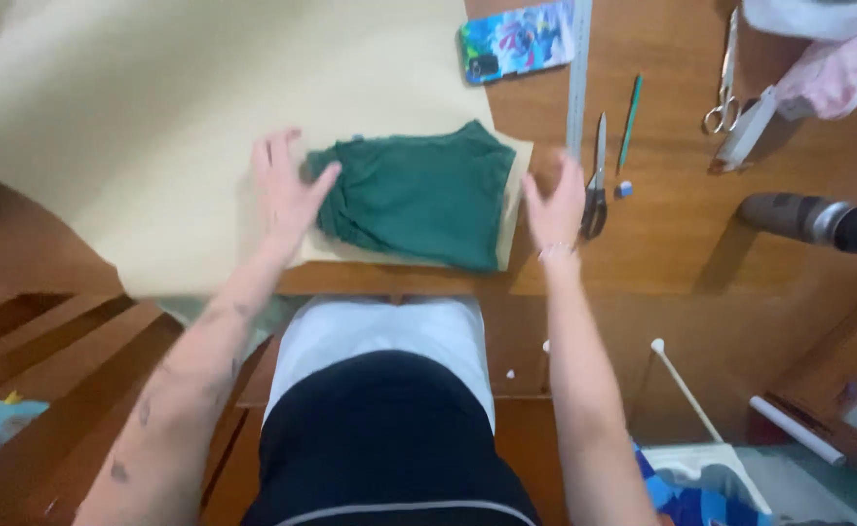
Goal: The person folds a pair of green shorts on a wooden table, smoothing the fabric and aligning the edges. They then fold a piece of beige paper and place a phone on top of it.
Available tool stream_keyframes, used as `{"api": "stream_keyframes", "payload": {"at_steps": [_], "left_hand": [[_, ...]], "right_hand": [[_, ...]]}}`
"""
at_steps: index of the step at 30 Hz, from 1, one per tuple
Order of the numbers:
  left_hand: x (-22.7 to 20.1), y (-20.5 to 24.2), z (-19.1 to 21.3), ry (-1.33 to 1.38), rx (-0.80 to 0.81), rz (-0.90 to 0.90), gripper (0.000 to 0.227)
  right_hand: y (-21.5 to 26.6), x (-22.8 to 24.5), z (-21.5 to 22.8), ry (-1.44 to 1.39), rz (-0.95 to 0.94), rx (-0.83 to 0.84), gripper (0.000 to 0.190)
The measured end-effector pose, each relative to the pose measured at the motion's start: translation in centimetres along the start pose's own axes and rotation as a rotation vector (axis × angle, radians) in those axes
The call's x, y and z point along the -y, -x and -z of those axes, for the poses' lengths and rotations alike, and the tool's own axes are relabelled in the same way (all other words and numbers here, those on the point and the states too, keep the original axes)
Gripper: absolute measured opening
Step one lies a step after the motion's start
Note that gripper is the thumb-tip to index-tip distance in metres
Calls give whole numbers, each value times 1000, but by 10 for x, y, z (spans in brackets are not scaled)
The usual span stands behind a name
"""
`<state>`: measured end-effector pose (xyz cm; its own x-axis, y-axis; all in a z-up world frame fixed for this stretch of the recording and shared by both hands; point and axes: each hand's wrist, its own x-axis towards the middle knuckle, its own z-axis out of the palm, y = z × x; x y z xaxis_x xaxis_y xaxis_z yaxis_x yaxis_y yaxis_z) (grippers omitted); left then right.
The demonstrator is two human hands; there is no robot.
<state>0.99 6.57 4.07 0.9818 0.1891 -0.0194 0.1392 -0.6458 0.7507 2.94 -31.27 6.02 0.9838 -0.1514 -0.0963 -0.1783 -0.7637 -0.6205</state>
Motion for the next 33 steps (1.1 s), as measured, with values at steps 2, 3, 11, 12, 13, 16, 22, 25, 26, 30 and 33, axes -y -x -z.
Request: {"api": "stream_keyframes", "payload": {"at_steps": [2,3,11,12,13,16,22,25,26,30,33], "left_hand": [[-11,10,1,-9,27,16,59],[-15,22,3,-25,62,43,57],[32,38,-43,308,119,510,74],[46,42,-49,307,132,524,78],[36,40,-40,303,137,531,78],[26,23,-29,91,225,588,64],[46,17,-41,-103,321,487,47],[39,14,-38,-106,359,519,44],[30,13,-35,-81,397,512,46],[14,15,-33,-67,412,480,45],[0,15,-27,-45,373,479,40]], "right_hand": [[23,-7,-12,29,92,-24,39],[41,-11,-19,56,176,-37,28],[76,-21,-50,-118,-389,105,44],[79,-23,-52,-104,-384,91,42],[78,-22,-53,-102,-392,96,42],[56,-23,-56,-138,-462,37,44],[31,-66,-82,-3,-511,134,42],[28,-66,-82,64,-552,192,37],[31,-59,-77,15,-552,165,35],[35,-62,-79,-53,-572,82,27],[34,-53,-76,-73,-567,36,25]]}}
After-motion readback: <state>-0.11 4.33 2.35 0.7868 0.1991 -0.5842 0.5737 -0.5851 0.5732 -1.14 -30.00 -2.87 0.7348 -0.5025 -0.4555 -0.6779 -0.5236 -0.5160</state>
